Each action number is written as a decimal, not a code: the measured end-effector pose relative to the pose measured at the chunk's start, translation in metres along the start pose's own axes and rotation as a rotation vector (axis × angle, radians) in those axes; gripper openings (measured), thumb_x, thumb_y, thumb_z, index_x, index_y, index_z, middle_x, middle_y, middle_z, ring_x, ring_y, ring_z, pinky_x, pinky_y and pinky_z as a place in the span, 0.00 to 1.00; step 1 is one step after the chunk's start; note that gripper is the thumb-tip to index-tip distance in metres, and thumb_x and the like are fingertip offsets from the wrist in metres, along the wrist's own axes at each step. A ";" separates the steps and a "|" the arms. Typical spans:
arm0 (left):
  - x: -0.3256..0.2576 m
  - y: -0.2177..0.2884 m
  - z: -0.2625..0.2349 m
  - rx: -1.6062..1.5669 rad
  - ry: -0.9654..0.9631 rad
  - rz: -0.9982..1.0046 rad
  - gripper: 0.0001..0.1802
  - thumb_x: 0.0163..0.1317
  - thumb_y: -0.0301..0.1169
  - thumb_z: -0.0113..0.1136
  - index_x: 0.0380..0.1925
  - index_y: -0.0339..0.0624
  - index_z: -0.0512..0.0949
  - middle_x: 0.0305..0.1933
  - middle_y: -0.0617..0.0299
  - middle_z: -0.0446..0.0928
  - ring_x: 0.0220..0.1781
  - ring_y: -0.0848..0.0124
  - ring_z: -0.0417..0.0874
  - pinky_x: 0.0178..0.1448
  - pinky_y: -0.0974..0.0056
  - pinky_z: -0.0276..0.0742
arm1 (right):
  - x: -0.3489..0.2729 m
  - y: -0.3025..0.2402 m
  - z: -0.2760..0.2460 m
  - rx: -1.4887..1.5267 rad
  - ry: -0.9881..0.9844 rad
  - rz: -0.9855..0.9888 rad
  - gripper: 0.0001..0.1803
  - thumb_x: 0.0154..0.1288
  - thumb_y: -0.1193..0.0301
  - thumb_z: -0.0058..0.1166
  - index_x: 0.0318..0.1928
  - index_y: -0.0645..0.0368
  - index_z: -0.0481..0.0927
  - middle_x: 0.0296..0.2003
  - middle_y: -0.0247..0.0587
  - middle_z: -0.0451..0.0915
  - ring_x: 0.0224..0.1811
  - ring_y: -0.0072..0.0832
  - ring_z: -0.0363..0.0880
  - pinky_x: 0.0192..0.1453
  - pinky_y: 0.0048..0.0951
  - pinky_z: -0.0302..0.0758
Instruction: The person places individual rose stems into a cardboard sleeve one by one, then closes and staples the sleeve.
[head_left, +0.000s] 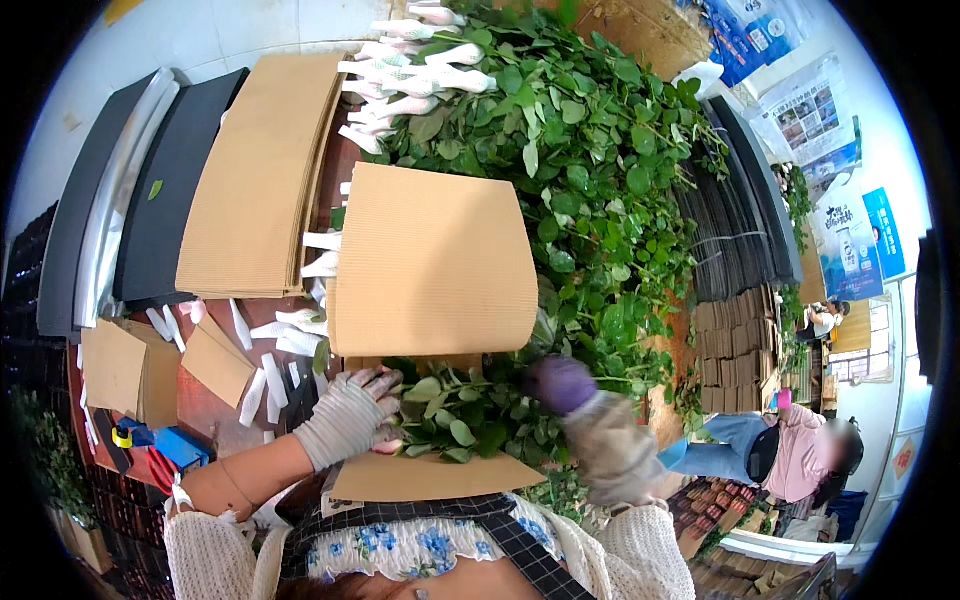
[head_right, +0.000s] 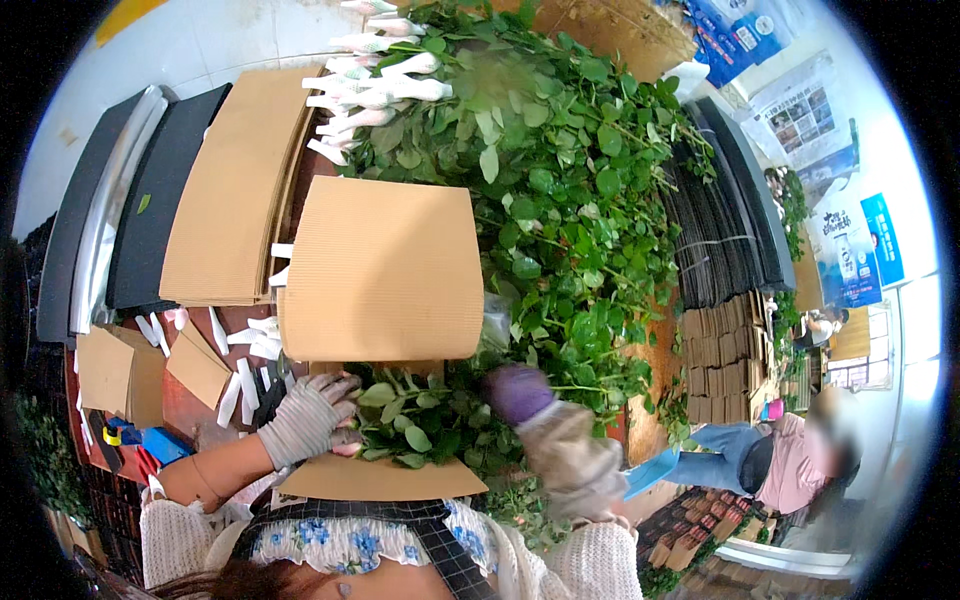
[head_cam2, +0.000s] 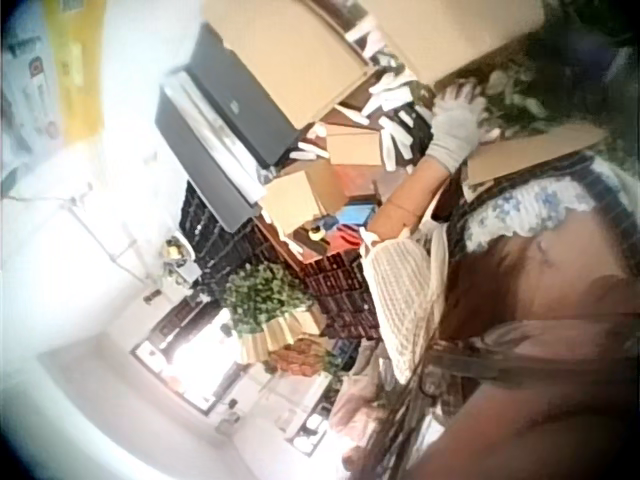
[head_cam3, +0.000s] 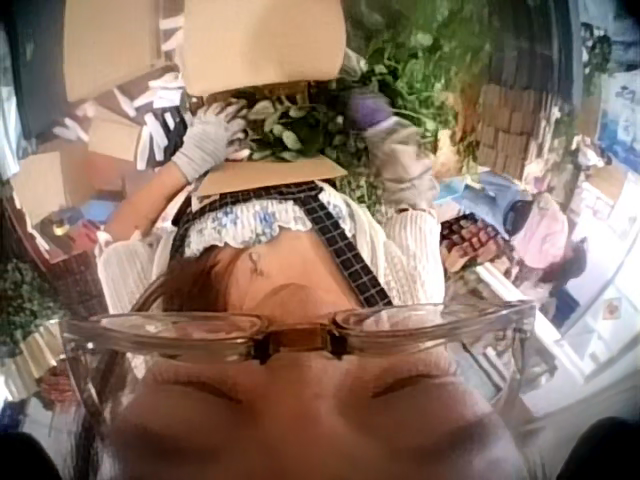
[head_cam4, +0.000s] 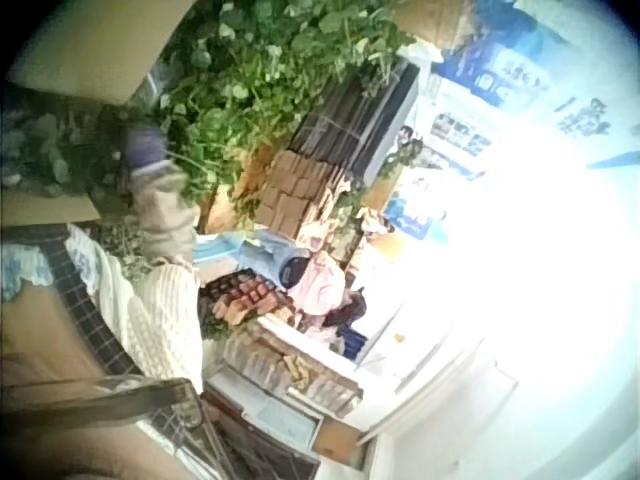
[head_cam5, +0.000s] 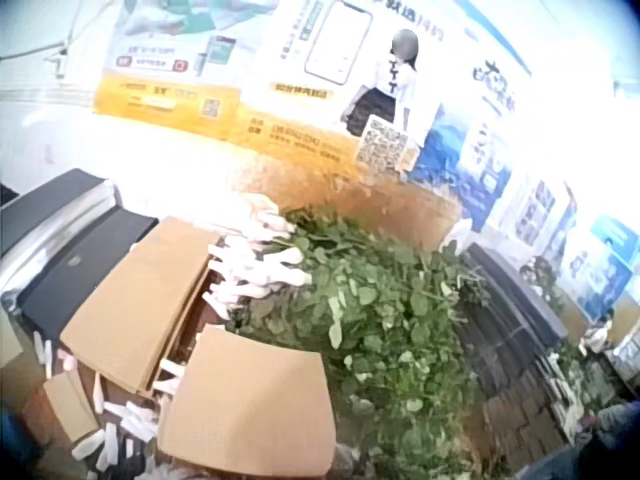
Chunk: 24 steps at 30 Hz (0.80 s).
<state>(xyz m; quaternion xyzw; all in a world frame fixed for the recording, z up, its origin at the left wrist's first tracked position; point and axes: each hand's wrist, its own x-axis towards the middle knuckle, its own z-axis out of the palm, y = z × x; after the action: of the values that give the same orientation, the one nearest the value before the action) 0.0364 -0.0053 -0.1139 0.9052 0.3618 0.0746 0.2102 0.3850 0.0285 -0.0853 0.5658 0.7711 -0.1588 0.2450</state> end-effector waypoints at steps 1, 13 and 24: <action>-0.001 -0.001 -0.002 0.008 -0.007 0.001 0.25 0.50 0.52 0.61 0.41 0.46 0.79 0.61 0.55 0.70 0.63 0.53 0.68 0.62 0.49 0.63 | -0.013 -0.008 -0.060 0.125 -0.130 -0.023 0.13 0.61 0.58 0.55 0.42 0.48 0.84 0.31 0.42 0.82 0.35 0.40 0.82 0.42 0.41 0.78; 0.001 -0.015 0.025 -0.584 0.112 -0.046 0.18 0.65 0.40 0.53 0.52 0.45 0.77 0.49 0.52 0.77 0.51 0.57 0.78 0.56 0.53 0.73 | 0.126 -0.028 -0.152 0.960 -0.851 -0.352 0.25 0.75 0.55 0.39 0.56 0.63 0.76 0.47 0.44 0.82 0.47 0.28 0.81 0.56 0.33 0.76; 0.004 0.003 -0.022 0.073 0.273 0.264 0.22 0.48 0.53 0.64 0.38 0.52 0.81 0.59 0.61 0.71 0.59 0.58 0.71 0.58 0.49 0.67 | 0.218 -0.043 -0.160 -0.097 0.379 -0.142 0.12 0.59 0.66 0.55 0.42 0.56 0.82 0.44 0.49 0.78 0.48 0.44 0.79 0.53 0.42 0.76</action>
<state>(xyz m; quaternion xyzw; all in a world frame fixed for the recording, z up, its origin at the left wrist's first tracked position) 0.0352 0.0029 -0.0929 0.9333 0.2674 0.2103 0.1147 0.2600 0.2723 -0.0758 0.5171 0.8483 -0.0290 0.1108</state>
